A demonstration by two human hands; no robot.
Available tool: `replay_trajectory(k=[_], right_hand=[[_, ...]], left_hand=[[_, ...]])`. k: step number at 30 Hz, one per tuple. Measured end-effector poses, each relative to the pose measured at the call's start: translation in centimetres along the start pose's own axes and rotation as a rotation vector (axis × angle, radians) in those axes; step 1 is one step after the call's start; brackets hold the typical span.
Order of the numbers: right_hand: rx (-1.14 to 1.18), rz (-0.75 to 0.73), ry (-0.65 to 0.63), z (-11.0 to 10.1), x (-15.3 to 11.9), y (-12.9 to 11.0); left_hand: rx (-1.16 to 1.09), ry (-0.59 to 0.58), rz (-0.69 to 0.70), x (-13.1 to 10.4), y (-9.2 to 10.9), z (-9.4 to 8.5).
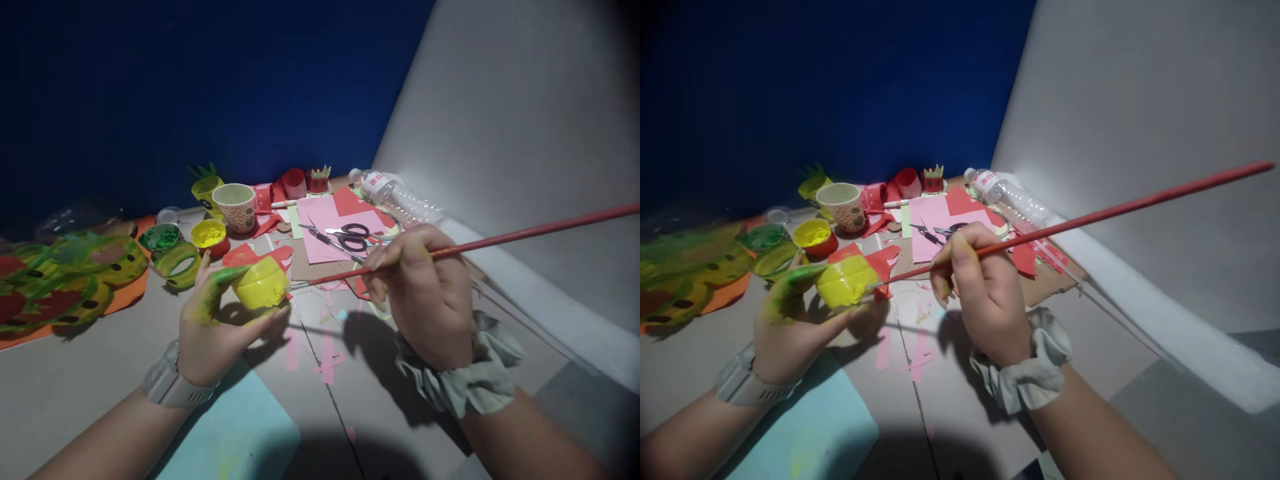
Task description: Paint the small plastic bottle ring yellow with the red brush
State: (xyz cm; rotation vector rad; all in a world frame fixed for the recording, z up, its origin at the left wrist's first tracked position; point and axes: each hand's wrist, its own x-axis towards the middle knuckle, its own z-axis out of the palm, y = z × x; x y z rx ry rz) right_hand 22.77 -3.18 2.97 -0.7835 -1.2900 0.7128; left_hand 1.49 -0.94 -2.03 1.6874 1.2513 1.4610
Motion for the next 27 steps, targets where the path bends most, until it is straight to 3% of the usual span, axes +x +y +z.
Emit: replay_trajectory(k=[6,9,11,16,18,21,27], right_hand=[[-0.344,-0.084,0.051,-0.2,0.1,0.4],[-0.374,-0.096,0.053,-0.5,0.4,0.0],[-0.392,-0.065,-0.05,-0.7,0.6,-0.2],[-0.472,-0.032,-0.525,-0.6,0.6,0.2],[-0.507,-0.018,-0.62,-0.4,0.5,0.6],[-0.532,-0.007,-0.666,-0.1,0.4,1.1],[-0.558,-0.015,-0.628,-0.2,0.6,1.3]], left_hand=[[-0.043,-0.01,0.026,0.2,0.1,-0.3],[-0.158,-0.037,0.002,0.2,-0.2,-0.4],[-0.269,-0.102,0.007,0.2,-0.2,-0.4],[-0.412,-0.225,0.048,0.1,0.1,-0.4],[-0.42,-0.248,0.057,0.1,0.3,-0.5],[-0.39,-0.286,0.085,0.1,0.5,-0.5],[-0.315,-0.34,0.046,-0.1,0.6,-0.5]])
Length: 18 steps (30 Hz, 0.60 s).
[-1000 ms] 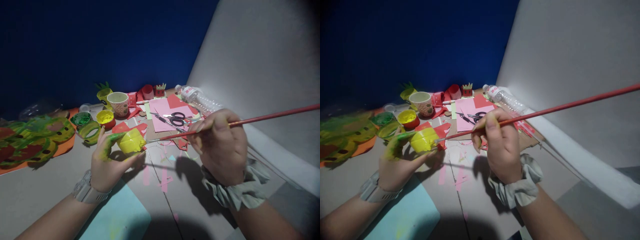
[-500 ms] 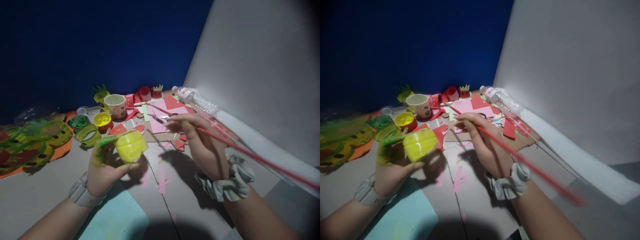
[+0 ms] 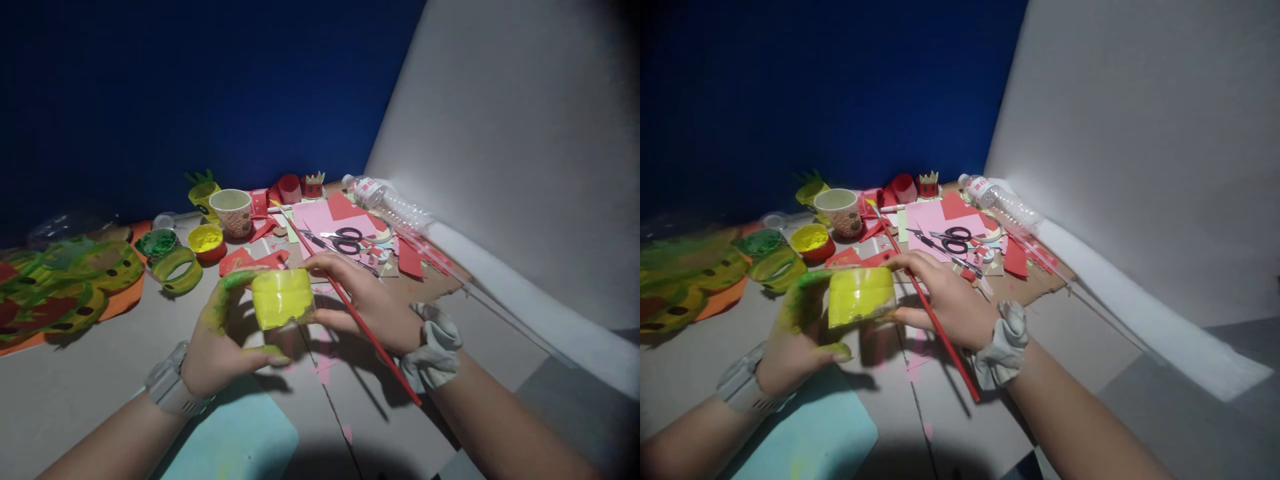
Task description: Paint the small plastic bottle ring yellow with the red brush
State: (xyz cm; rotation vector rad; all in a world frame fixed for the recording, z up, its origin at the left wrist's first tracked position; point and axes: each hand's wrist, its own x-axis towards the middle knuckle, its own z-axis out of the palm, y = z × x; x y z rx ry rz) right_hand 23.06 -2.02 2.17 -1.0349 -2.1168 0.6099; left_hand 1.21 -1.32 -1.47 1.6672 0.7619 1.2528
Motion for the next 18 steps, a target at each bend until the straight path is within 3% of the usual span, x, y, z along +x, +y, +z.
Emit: replay_trajectory(k=[14,16,18], right_hand=[[-0.134,-0.024,-0.031,0.21,-0.1,0.04],[-0.107,-0.045,-0.001,-0.09,-0.23,-0.08],[-0.018,-0.023,0.105,-0.43,-0.38,-0.37]], left_hand=[[0.43,0.043,0.109,0.43,-0.66,-0.83],[0.432,0.078,0.107,0.37,-0.75,-0.81],[0.401,0.145,0.085,0.32,-0.68,-0.7]])
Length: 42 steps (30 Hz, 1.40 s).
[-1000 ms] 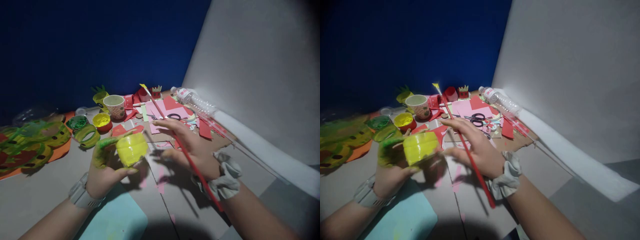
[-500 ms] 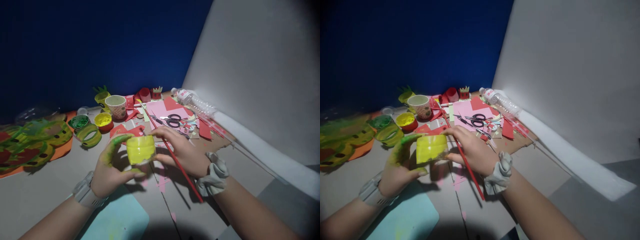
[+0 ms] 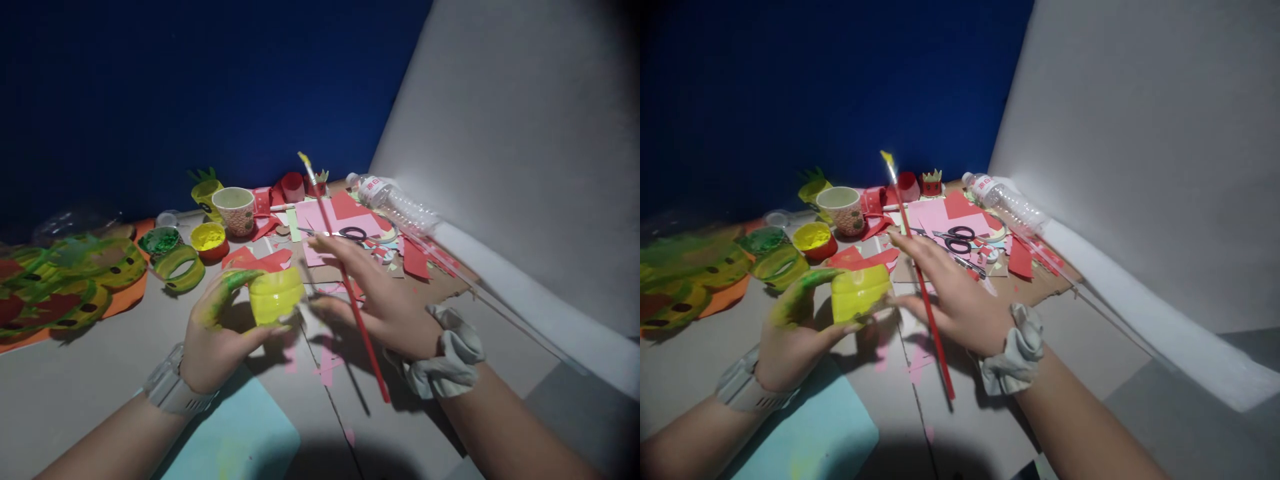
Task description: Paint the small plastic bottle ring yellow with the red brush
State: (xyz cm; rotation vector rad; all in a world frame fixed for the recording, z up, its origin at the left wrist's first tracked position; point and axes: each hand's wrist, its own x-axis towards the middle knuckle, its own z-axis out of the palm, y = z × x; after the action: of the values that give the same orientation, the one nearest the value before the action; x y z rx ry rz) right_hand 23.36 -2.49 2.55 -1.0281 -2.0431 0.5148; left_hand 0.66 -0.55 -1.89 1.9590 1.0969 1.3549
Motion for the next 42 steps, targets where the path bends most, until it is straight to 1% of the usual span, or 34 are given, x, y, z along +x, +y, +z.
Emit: replay_trajectory(k=[2,4,5,7,10,12,16,19,23,25,28,30,31,33,35,39,40,42], right_hand=[[0.152,0.066,0.195,-0.3,-0.1,-0.4],[0.347,0.094,0.4,-0.5,-0.1,-0.7],[0.438,0.089,0.467,-0.6,0.0,-0.9],[0.592,0.059,0.52,-0.7,0.0,-1.2],[0.72,0.053,0.504,-0.6,0.2,-1.6],[0.745,0.05,0.491,-0.4,0.2,-1.9],[0.714,0.017,0.47,0.0,0.0,-1.8],[0.672,0.013,0.444,0.1,-0.2,-1.2],[0.585,0.027,0.497,-0.3,-0.3,-0.9],[0.6,0.032,0.518,-0.5,-0.3,-1.2],[0.66,0.008,0.465,-0.5,-0.3,-1.4],[0.627,-0.009,0.416,-0.2,-0.5,-1.4],[0.582,-0.006,0.418,-0.1,-0.6,-1.2],[0.473,0.011,0.468,0.1,-0.7,-1.0],[0.426,0.022,0.522,0.1,-0.7,-0.9],[0.555,-0.023,0.524,-0.2,-0.5,-1.4],[0.567,-0.041,0.508,-0.2,-0.5,-1.5],[0.515,-0.083,0.465,0.0,-0.6,-1.5]], left_hand=[[-0.024,0.048,-0.055,0.0,0.2,0.1],[-0.037,0.089,-0.099,0.0,0.4,0.2],[-0.04,0.11,-0.111,-0.1,0.5,0.2],[-0.02,0.137,-0.121,-0.1,0.4,0.3],[0.05,0.111,-0.12,-0.2,0.3,0.2],[0.076,0.098,-0.103,-0.2,0.3,0.2],[0.122,0.105,-0.062,-0.2,0.5,0.2],[0.127,0.119,-0.087,-0.2,0.7,0.4],[0.047,0.123,-0.15,-0.1,0.7,0.6],[0.03,0.119,-0.168,-0.1,0.6,0.6],[0.067,0.119,-0.146,-0.1,0.6,0.5],[0.116,0.123,-0.125,-0.1,0.6,0.5],[0.129,0.123,-0.126,-0.1,0.6,0.5],[0.115,0.128,-0.155,-0.1,0.6,0.5],[0.08,0.131,-0.191,-0.2,0.5,0.6],[0.101,0.127,-0.178,-0.2,0.5,0.6],[0.112,0.124,-0.171,-0.1,0.6,0.6],[0.108,0.127,-0.171,-0.1,0.8,0.6]])
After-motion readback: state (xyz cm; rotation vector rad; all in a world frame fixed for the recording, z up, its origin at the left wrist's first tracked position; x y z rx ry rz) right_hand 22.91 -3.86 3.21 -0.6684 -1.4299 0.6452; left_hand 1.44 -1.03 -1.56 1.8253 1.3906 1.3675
